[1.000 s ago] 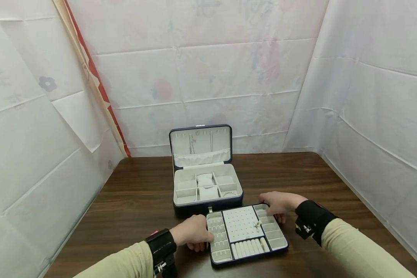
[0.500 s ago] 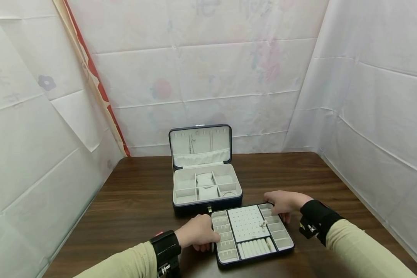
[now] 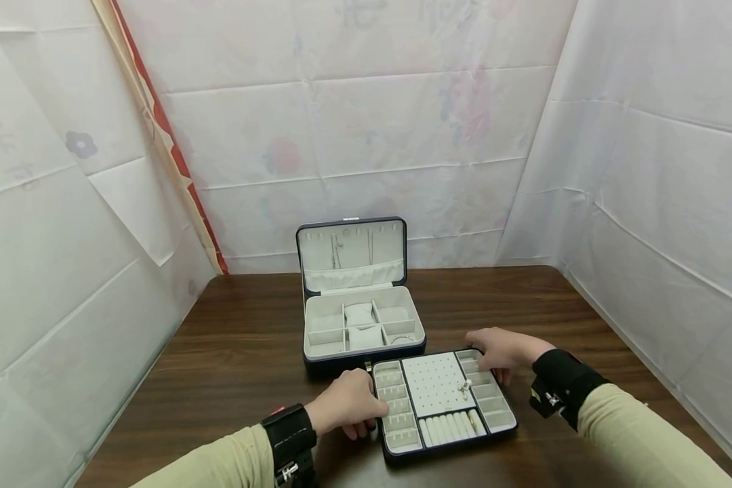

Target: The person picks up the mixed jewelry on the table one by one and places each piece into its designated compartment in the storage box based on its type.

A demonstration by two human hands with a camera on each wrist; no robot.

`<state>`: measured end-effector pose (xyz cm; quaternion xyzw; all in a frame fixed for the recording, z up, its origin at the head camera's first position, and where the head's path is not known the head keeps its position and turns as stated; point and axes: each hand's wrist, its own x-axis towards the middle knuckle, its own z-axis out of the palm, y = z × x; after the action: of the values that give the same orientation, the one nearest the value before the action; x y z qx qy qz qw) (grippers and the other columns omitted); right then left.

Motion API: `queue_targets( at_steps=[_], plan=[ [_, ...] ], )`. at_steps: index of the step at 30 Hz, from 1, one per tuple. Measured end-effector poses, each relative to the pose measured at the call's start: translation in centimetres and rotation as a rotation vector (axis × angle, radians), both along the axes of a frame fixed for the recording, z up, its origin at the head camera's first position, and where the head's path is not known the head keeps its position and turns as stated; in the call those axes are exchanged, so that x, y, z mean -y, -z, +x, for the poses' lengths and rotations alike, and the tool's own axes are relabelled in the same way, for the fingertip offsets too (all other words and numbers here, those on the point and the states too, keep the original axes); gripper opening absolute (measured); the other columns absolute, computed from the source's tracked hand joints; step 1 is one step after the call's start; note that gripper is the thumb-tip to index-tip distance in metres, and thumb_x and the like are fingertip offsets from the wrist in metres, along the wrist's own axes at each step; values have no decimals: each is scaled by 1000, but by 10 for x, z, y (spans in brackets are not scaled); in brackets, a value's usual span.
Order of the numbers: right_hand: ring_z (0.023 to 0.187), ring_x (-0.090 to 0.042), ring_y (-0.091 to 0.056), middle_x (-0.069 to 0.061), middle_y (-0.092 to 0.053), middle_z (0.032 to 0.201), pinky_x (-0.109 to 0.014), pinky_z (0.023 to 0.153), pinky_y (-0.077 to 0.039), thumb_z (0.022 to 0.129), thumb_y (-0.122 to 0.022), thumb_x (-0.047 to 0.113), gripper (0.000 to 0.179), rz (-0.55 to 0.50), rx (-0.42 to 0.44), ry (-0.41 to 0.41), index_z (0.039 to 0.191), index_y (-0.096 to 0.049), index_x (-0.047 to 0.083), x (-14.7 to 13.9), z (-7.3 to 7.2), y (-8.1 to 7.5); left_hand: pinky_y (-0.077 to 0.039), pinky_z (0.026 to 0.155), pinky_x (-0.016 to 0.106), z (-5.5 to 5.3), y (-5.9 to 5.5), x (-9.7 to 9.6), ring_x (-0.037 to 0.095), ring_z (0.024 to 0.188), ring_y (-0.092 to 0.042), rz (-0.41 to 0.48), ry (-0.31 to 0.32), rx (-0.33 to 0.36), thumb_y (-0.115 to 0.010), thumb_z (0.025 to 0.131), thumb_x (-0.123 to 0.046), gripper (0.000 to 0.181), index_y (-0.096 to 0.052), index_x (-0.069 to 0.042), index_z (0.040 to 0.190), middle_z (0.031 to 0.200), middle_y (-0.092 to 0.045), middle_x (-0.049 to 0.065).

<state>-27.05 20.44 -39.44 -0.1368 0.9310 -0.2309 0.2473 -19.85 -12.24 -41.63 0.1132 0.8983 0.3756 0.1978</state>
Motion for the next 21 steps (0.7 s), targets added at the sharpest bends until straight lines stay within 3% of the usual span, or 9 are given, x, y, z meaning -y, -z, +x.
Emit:
queue_targets(
  at_steps=[5,11,16,21],
  plan=[
    [54,-28,-64,-12,-65,101,-44,52,-58,89,-64,0,57,-15,-24,-23,144,-49,3,-4,-1,-8,-56,42,36,0,-3,0,21,45,-66,63,-34,14,-69,77,-11,13,-63,-2,69,62,-69,13],
    [54,-26,-64,-13,-63,109,-43,52,-59,90,-62,1,51,-18,-39,-17,139,-53,7,-8,-4,-16,-57,43,36,0,-7,-1,22,48,-68,116,-46,16,-70,78,-10,13,-60,-2,75,66,-70,13],
    [55,-25,-63,-13,-63,112,-42,53,-58,92,-60,3,49,-26,-38,-25,141,-52,4,-10,-3,-22,-58,45,38,0,-15,-1,26,52,-70,191,-67,56,-71,79,-8,15,-57,-1,80,68,-70,16],
    [54,-26,-63,-9,-65,96,-42,53,-58,92,-59,3,49,-39,-52,-40,141,-53,4,-11,-2,-28,-60,50,40,-1,-19,1,27,54,-70,320,-113,127,-69,79,-3,15,-55,0,82,66,-71,19]
  ],
)
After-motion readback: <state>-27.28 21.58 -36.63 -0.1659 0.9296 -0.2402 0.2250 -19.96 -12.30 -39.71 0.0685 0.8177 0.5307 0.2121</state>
